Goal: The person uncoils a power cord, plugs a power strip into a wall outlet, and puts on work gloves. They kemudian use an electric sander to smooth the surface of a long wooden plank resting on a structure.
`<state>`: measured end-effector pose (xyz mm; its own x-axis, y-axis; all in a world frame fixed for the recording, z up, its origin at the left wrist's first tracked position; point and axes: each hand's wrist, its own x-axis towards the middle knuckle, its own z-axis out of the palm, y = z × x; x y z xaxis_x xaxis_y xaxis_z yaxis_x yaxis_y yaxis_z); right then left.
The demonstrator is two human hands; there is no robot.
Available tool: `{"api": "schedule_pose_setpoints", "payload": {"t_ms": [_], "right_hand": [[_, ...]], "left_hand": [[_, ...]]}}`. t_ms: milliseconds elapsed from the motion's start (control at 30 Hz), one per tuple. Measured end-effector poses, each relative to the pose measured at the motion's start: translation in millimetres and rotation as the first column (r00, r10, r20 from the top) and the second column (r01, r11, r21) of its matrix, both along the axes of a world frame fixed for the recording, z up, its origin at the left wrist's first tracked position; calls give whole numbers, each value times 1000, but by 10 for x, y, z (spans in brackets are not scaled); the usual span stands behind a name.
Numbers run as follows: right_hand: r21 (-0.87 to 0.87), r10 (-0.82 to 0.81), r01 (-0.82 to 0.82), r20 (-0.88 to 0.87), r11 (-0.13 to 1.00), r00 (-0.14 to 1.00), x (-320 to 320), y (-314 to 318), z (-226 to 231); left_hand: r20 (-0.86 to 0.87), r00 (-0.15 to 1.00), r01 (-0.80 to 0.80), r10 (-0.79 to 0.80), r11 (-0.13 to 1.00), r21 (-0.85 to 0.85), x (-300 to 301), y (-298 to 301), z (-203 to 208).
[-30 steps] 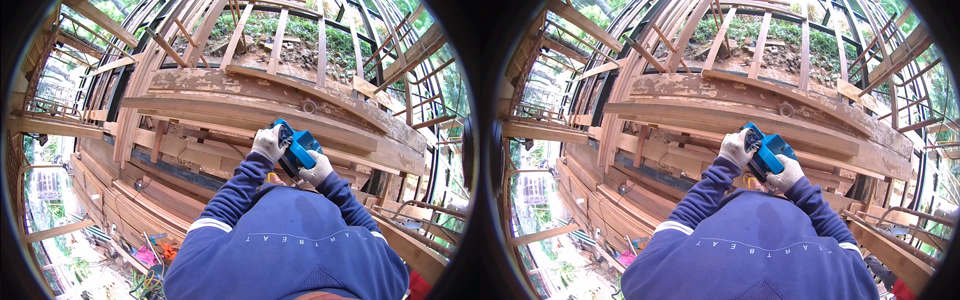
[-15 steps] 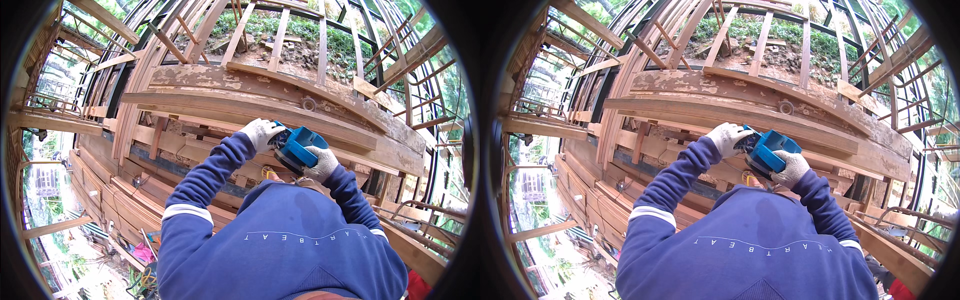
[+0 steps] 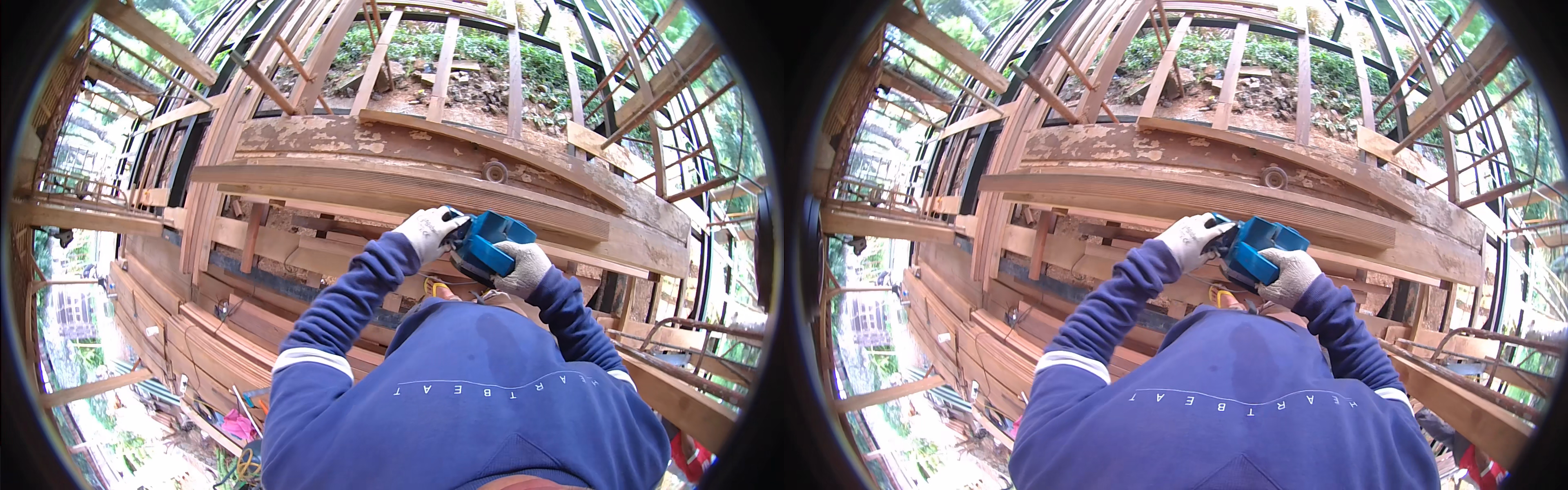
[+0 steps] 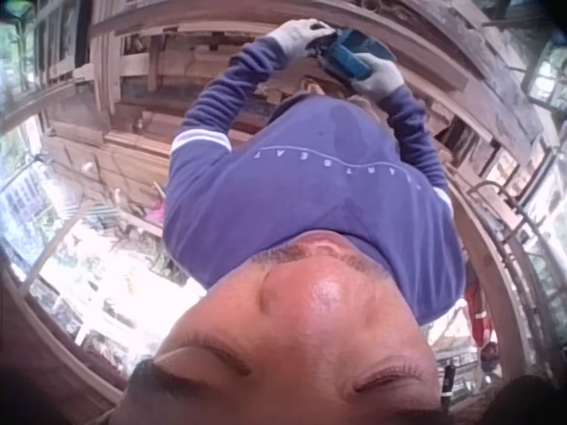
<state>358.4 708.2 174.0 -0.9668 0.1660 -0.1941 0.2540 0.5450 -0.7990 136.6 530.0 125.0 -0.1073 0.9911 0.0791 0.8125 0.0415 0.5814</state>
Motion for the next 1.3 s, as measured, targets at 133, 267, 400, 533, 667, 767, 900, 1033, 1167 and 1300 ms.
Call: {"api": "schedule_pose_setpoints", "payload": {"t_ms": [133,267,400,533,667,767,900,1033,1167,1300], "right_hand": [[25,-37,36,15,999,999,-3,-20,2],[15,-218,218,83,976,972,9,-135,-102],[74,-256,252,67,965,964,115,-146,-184],[47,-201,196,126,979,972,247,-75,-170],[46,-186,182,115,982,976,292,-73,-163],[62,-249,242,130,968,960,286,-93,-200],[76,-333,327,93,942,938,333,-79,-227],[80,-291,282,155,956,944,416,-56,-196],[88,-243,232,153,969,958,368,-104,-175],[36,-242,240,173,970,955,329,-148,-223]], "left_hand": [[-58,998,15,-14,999,30,-45,0,-167],[5,948,-316,318,939,134,235,185,-533],[218,911,-374,349,924,84,343,312,-625],[20,999,35,-32,980,-196,13,296,-365],[-163,956,224,-243,966,-126,-107,350,-286],[-187,979,-105,78,984,-141,153,412,-447],[225,939,-269,258,963,16,394,503,-591],[61,997,47,-45,998,-40,200,499,-467],[-64,974,209,-215,974,-92,-12,508,-338],[110,969,234,-220,964,-128,-77,502,-405]]}}
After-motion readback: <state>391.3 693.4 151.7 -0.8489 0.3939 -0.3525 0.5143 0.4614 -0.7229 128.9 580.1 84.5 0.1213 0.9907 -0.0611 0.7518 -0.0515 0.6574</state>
